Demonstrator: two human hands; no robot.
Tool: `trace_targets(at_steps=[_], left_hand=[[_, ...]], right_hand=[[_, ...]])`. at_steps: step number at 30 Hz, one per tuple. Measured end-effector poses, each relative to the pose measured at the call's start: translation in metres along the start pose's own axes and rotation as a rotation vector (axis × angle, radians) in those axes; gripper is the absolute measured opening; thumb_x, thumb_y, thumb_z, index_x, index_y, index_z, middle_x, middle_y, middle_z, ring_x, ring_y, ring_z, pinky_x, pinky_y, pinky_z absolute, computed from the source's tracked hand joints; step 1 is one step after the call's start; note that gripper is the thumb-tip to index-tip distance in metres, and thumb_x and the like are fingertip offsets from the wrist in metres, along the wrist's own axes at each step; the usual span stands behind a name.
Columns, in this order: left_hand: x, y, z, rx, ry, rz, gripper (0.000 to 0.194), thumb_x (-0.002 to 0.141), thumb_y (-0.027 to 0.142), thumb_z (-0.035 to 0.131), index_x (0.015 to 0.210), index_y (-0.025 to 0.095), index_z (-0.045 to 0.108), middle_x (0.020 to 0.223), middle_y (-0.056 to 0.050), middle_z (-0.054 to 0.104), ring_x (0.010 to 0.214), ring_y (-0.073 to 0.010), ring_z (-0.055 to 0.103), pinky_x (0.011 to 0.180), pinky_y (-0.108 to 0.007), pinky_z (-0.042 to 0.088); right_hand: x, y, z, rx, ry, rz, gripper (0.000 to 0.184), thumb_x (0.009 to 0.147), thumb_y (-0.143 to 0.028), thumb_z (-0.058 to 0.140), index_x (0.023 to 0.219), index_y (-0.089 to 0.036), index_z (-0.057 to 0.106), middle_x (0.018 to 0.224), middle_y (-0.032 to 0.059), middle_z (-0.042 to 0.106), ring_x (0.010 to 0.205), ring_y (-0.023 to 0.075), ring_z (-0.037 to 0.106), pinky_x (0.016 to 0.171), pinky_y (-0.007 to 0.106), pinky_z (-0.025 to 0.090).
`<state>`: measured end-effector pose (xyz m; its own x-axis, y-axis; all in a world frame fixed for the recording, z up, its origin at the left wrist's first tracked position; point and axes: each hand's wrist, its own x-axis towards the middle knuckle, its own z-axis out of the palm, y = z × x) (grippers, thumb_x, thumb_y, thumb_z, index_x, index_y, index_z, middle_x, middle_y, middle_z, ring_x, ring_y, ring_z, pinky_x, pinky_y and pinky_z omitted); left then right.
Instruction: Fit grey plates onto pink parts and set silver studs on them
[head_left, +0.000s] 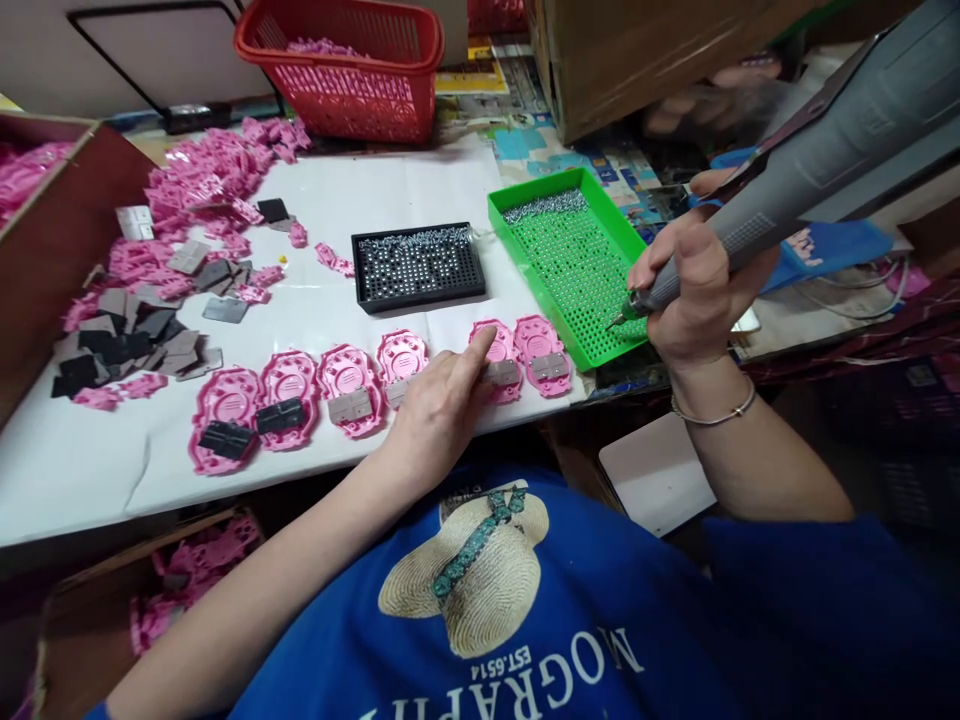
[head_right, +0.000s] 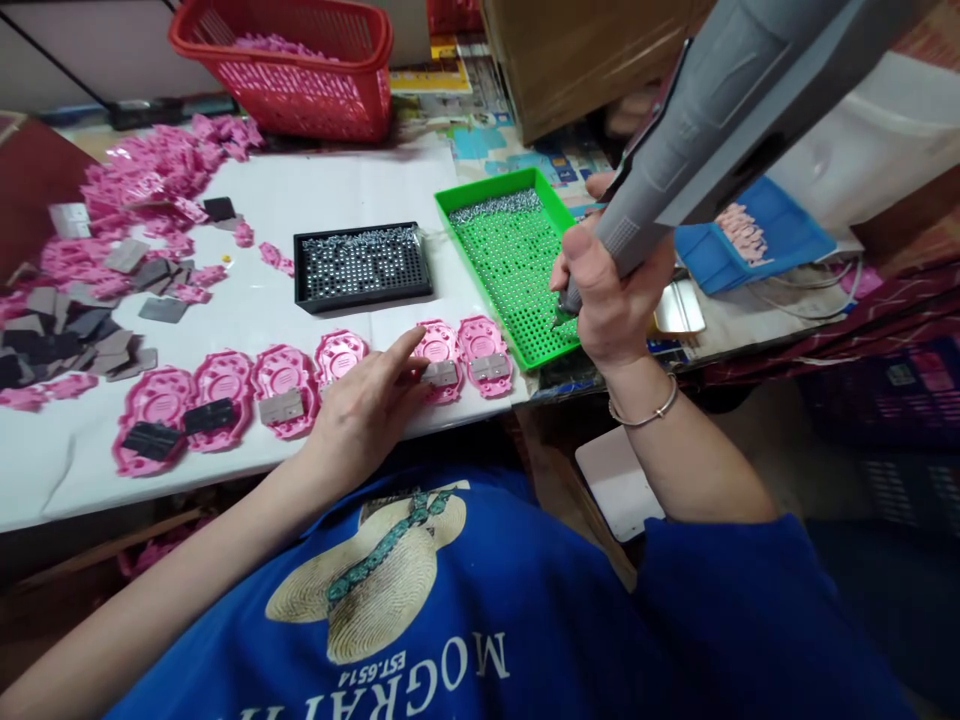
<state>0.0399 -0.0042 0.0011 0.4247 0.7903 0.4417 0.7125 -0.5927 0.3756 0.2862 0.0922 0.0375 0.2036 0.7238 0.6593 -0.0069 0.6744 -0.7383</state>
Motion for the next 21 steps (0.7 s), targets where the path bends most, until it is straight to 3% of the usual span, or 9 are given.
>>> trace_targets(at_steps=[5,14,21], left_hand=[[0.000,0.000,0.000,-0.019,-0.009,-0.012,0.053,0.097,0.017,0.050,0.147,0.016,0.032,0.101,-0.010,0.069,0.090,-0.0183,0.066,0.081,-0.032,0.055],[0.000,0.001,0.000,-0.026,-0.001,-0.013,0.054,0.097,0.016,0.051,0.148,0.015,0.032,0.099,-0.010,0.068,0.087,-0.0179,0.065,0.079,-0.032,0.055],[-0.001,0.002,0.001,-0.077,-0.008,-0.048,0.065,0.097,0.015,0.047,0.154,0.017,0.018,0.098,-0.008,0.068,0.087,-0.0166,0.064,0.079,-0.031,0.054]], right_hand=[[0.001,0.006,-0.002,-0.012,0.005,0.025,0.037,0.075,-0.053,0.074,0.106,-0.041,0.057,0.069,-0.0058,0.052,0.047,0.0124,0.044,0.052,0.032,0.036],[0.010,-0.015,0.009,0.012,0.022,-0.064,0.027,0.077,-0.044,0.073,0.100,-0.031,0.069,0.059,-0.0060,0.050,0.039,0.0094,0.043,0.036,0.027,0.032],[0.005,-0.050,0.052,0.092,0.055,-0.139,0.020,0.082,-0.043,0.063,0.095,-0.029,0.071,0.054,-0.0033,0.043,0.039,0.0114,0.038,0.034,0.028,0.028]])
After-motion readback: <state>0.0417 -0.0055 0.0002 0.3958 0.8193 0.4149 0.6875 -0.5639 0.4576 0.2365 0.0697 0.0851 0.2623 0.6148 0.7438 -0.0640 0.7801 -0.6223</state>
